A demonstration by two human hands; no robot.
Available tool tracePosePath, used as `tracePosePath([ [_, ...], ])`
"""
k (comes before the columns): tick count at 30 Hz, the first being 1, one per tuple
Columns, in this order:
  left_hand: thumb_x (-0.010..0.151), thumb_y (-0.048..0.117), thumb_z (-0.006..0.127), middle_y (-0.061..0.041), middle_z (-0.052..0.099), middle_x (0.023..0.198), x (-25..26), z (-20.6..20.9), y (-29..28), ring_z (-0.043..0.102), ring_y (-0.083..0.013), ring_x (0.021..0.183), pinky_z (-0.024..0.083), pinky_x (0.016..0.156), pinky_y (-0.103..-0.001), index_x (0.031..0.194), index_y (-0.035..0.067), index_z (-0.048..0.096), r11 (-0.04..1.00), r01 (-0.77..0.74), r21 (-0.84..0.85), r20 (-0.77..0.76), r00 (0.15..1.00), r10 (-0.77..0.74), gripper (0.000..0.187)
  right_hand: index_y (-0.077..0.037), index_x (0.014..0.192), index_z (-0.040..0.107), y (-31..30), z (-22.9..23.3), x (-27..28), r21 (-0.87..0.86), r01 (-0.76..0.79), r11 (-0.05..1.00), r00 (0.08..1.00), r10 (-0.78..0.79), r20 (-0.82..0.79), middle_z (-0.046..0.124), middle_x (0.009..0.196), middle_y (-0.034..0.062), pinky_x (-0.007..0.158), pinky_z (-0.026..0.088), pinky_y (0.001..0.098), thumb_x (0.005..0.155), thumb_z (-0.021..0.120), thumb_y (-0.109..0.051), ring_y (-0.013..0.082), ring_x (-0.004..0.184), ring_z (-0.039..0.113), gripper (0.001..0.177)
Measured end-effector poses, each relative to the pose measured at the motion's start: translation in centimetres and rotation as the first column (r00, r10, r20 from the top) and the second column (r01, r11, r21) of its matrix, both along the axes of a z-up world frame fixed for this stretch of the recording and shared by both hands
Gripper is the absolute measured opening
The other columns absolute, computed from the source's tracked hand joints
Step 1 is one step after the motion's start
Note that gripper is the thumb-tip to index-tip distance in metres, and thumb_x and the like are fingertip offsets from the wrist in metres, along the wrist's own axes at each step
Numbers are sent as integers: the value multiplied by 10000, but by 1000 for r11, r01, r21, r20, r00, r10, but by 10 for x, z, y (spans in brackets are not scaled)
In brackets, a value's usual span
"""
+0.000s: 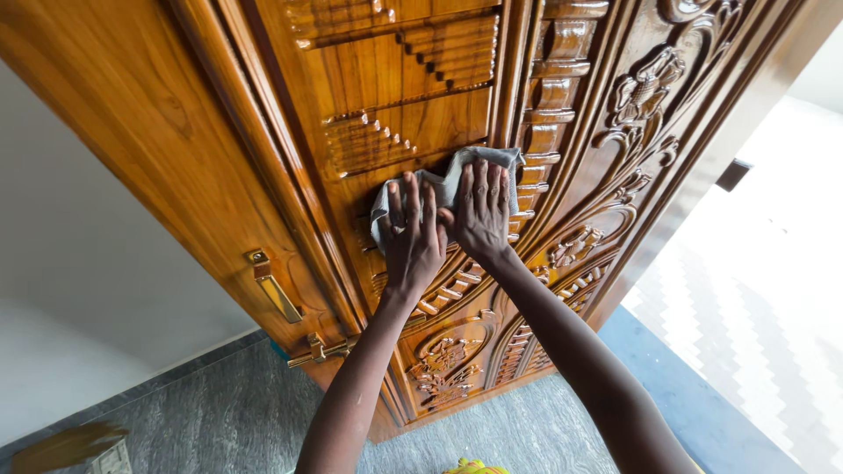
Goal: The person wipes the surface of a large, ornately carved wooden door using a grey cloth. They systematically clean the flat panels, the intricate carvings, and the metal hardware, including the handle and latch.
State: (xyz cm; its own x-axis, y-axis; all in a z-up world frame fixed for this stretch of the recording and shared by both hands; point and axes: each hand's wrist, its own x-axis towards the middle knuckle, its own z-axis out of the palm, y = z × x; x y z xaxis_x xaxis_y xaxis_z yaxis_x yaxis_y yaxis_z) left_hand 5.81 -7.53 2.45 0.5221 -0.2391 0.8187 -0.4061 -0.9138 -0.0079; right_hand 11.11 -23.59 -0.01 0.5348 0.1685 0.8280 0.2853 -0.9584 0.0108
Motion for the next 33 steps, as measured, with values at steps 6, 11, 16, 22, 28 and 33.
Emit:
tracePosePath([
  [6, 1034, 457, 519, -183, 213, 1684, 16, 7, -13, 217, -401, 1551, 284, 1190, -604, 1615, 115, 315, 995, 82, -60, 65, 995, -78, 705, 42, 1624, 242, -22, 22, -28, 100, 47, 994, 997, -52, 51, 160, 1716, 239, 1300, 75, 579, 1096, 576, -428, 396, 1616, 101, 781],
  [11, 1131, 493, 430, -159, 206, 1718, 17, 13, 22, 222, -346, 1585, 203, 1249, -574, 1662, 156, 299, 994, -106, 1, 95, 990, 106, 642, -30, 1658, 181, 5, 34, -20, 137, -207, 969, 977, 198, 81, 44, 1725, 271, 1338, 46, 569, 1074, 608, -371, 443, 1620, 39, 799],
  [16, 1176, 510, 365, -160, 211, 1721, 25, 50, 48, 204, -368, 1588, 105, 1274, -585, 1675, 164, 303, 984, -163, 67, 156, 976, 151, 610, -41, 1659, 162, 28, 61, -3, 77, -135, 988, 984, 124, 129, 20, 1702, 286, 1308, 41, 584, 1095, 540, -481, 464, 1594, 20, 810],
  [22, 1211, 511, 327, -192, 238, 1717, 28, 68, 57, 173, -409, 1585, 56, 1273, -598, 1695, 138, 310, 952, -281, 121, 245, 938, 245, 611, -14, 1648, 230, 38, 78, 8, 71, -122, 990, 964, 101, 247, 96, 1703, 290, 1326, 64, 590, 1128, 442, -502, 446, 1612, 60, 744],
  [28, 1194, 539, 257, -166, 238, 1714, 33, 25, 61, 124, -402, 1587, 20, 1280, -615, 1690, 176, 302, 933, -347, 100, 314, 900, 301, 616, -13, 1635, 260, 39, 41, 10, 17, -119, 993, 958, 110, 265, 156, 1682, 306, 1311, 76, 589, 1127, 424, -508, 450, 1597, 95, 728],
  [33, 1176, 531, 241, -159, 227, 1718, 37, -7, 63, 105, -404, 1589, 19, 1281, -620, 1686, 174, 308, 935, -345, 79, 321, 897, 304, 626, -5, 1635, 248, 40, 10, 14, 16, -138, 990, 951, 128, 280, 153, 1680, 315, 1311, 73, 598, 1125, 389, -504, 455, 1598, 103, 727],
])
